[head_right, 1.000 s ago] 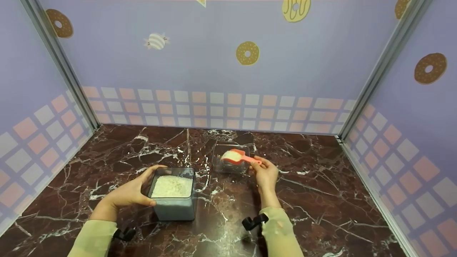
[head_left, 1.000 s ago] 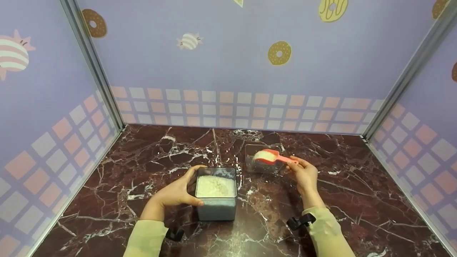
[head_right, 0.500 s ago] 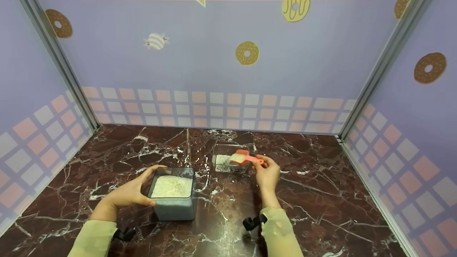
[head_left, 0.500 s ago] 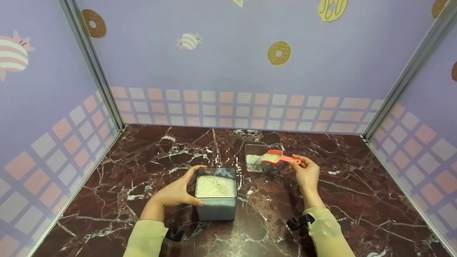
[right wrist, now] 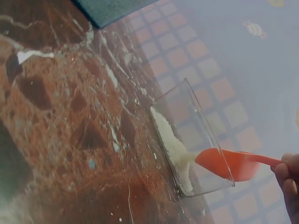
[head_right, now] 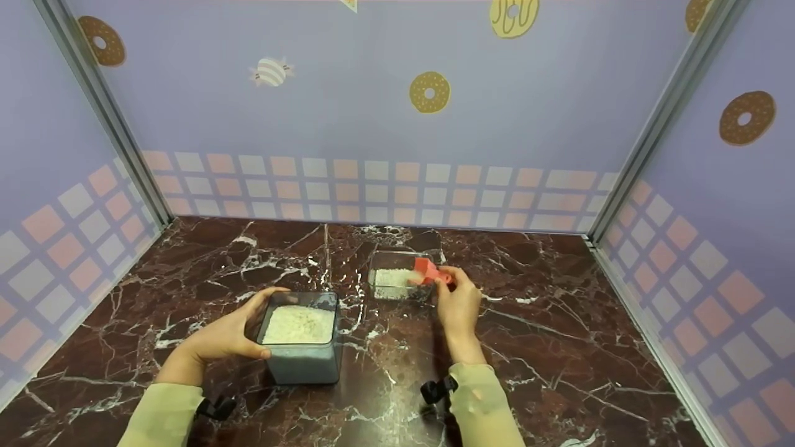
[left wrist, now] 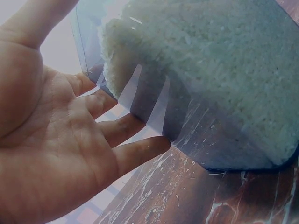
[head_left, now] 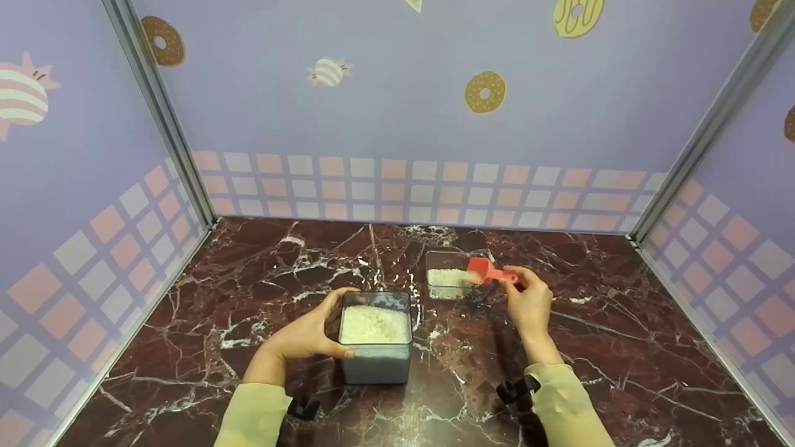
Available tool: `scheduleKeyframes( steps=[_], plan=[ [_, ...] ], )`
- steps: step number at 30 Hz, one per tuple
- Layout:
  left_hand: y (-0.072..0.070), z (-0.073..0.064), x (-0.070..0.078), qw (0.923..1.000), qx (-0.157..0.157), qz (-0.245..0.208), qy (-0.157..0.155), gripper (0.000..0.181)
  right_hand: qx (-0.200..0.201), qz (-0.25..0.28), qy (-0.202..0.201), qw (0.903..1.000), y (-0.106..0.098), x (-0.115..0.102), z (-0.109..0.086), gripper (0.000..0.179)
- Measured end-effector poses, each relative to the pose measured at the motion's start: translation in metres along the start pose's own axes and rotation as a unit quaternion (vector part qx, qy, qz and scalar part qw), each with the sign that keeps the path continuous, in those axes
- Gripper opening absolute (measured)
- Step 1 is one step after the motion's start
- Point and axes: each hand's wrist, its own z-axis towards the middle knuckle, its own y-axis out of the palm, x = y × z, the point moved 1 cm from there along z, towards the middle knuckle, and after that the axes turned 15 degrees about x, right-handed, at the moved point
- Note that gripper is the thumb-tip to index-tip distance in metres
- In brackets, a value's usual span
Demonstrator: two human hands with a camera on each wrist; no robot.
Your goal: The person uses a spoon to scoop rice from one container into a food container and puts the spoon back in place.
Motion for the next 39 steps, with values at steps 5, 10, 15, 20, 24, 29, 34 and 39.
scheduleKeyframes(
  steps=[5,10,15,20,24,29,34,39],
  plan=[
    [0.000,0.000,-0.001,0.9999,-0.004,-0.011,0.000,0.112,0.010,-0.024,-0.096,0.9951,0.001,-0.004,-0.004,0.021],
    [0.000,0.000,-0.001,0.9999,-0.001,0.004,-0.009,0.111,0.005,-0.035,-0.151,0.9879,0.001,-0.005,-0.007,0.022],
    [0.000,0.000,-0.001,0.9999,-0.002,0.005,-0.011,0.110,-0.005,-0.036,-0.163,0.9859,0.002,-0.004,-0.009,0.024],
    [0.001,0.001,-0.001,0.9999,-0.001,0.004,-0.010,0.110,0.003,-0.026,-0.161,0.9866,0.002,-0.004,-0.008,0.023],
    [0.001,0.001,-0.001,0.9998,-0.005,-0.008,-0.015,0.109,0.011,-0.010,-0.134,0.9909,0.002,-0.003,-0.007,0.022],
    [0.001,0.001,-0.001,0.9998,-0.007,-0.011,-0.017,0.110,0.006,0.035,-0.006,0.9994,0.002,0.000,-0.004,0.021],
    [0.000,-0.001,0.000,0.9997,0.005,0.016,-0.016,0.114,-0.021,0.098,0.166,0.9810,0.003,0.009,0.000,0.026],
    [0.000,-0.002,0.002,0.9995,0.003,0.020,-0.024,0.113,-0.038,0.174,0.297,0.9381,0.003,0.018,0.002,0.037]
  ],
)
